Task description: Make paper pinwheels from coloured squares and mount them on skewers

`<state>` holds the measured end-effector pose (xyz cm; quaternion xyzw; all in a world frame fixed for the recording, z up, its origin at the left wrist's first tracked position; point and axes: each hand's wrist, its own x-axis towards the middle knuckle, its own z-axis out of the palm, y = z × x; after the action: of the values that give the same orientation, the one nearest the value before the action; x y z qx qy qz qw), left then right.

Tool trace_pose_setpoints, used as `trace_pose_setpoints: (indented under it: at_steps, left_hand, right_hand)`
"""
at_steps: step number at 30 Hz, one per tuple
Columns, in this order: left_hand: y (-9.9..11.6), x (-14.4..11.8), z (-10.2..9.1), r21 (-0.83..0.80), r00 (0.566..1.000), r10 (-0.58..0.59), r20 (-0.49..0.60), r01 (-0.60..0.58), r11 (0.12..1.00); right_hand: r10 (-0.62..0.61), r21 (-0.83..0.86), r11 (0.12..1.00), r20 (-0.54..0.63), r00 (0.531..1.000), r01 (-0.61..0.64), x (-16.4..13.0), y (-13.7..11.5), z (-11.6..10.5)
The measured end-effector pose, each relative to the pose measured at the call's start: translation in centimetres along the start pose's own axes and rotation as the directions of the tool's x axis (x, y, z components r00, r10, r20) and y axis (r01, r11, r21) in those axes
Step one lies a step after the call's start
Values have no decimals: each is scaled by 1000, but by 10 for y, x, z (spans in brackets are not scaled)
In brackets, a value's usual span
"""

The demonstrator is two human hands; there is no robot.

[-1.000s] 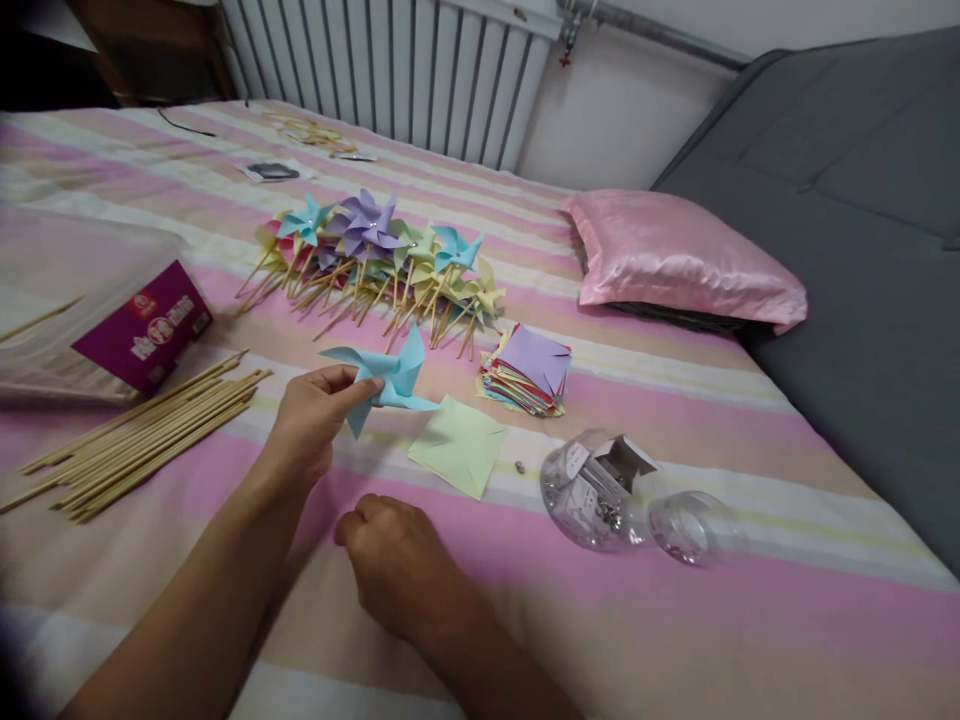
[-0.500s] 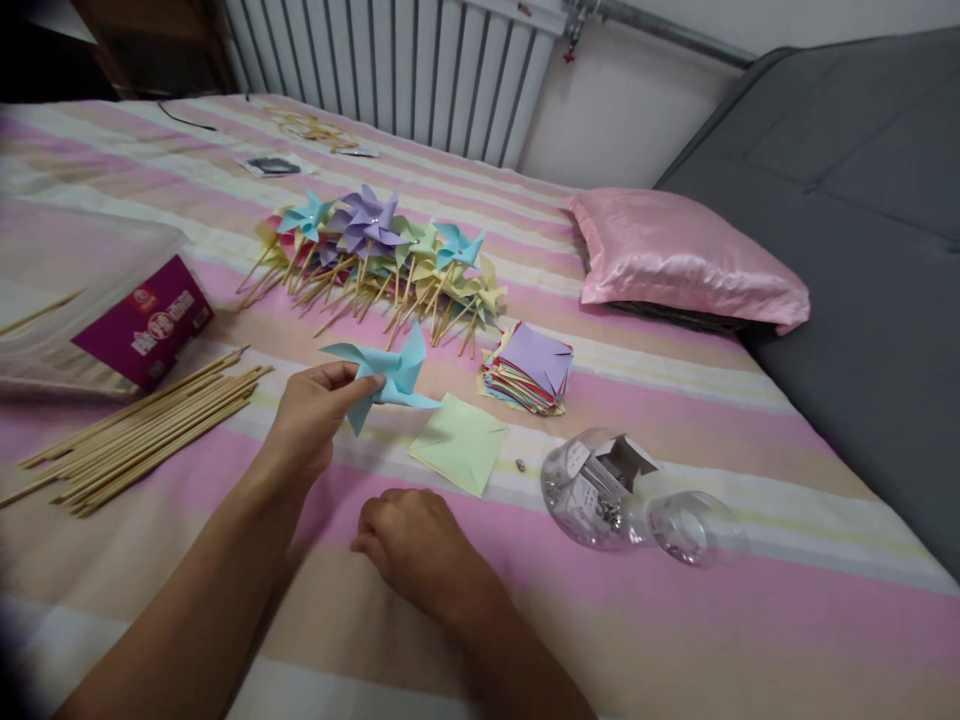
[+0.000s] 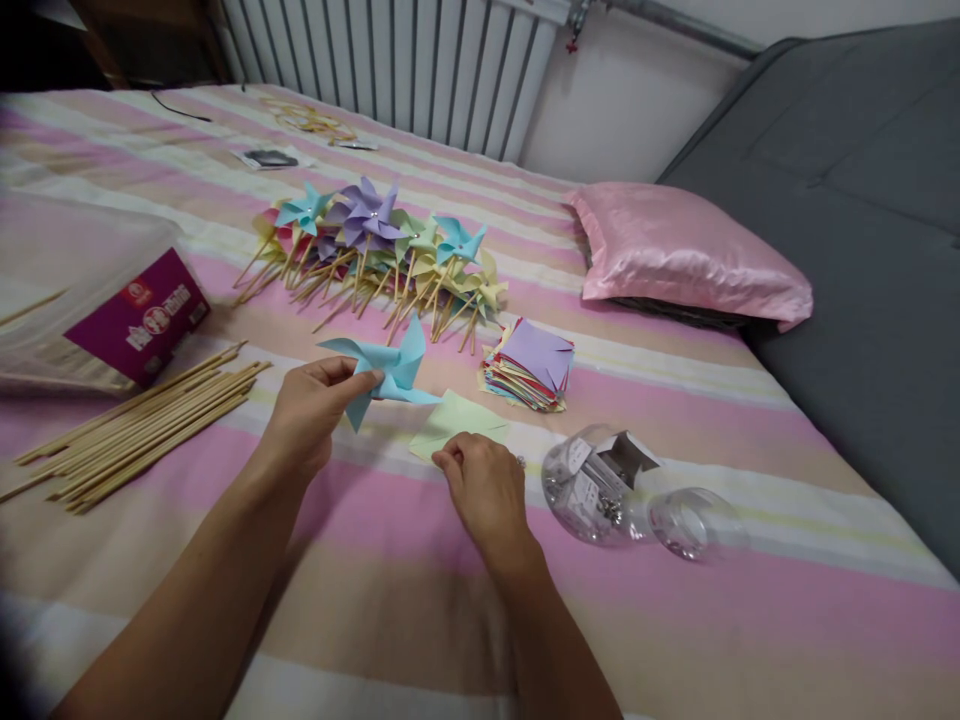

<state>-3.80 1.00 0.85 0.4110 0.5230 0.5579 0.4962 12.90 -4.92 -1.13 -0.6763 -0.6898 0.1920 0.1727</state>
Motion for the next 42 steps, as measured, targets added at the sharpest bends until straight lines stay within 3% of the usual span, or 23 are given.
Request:
trace_pose_setpoints:
  at_steps: [14, 19, 29, 42]
  left_hand:
    - [-1, 0, 3, 31, 1000, -6, -6, 6, 1000]
    - [-2, 0, 2, 22, 1000, -5, 1, 5, 1000]
    - [-1, -1, 3, 23, 1000, -3, 4, 3, 1000]
    - [-1, 0, 4, 36, 1000, -8, 6, 8, 999]
  right_hand:
    - [38, 141, 990, -76, 996, -27, 7, 24, -6]
    - [0, 132, 991, -7, 1000, 1, 5, 20, -5]
    - [-25, 89, 996, -3, 1000, 26, 10, 17, 7]
    - [38, 130, 991, -91, 995, -26, 12, 20, 10]
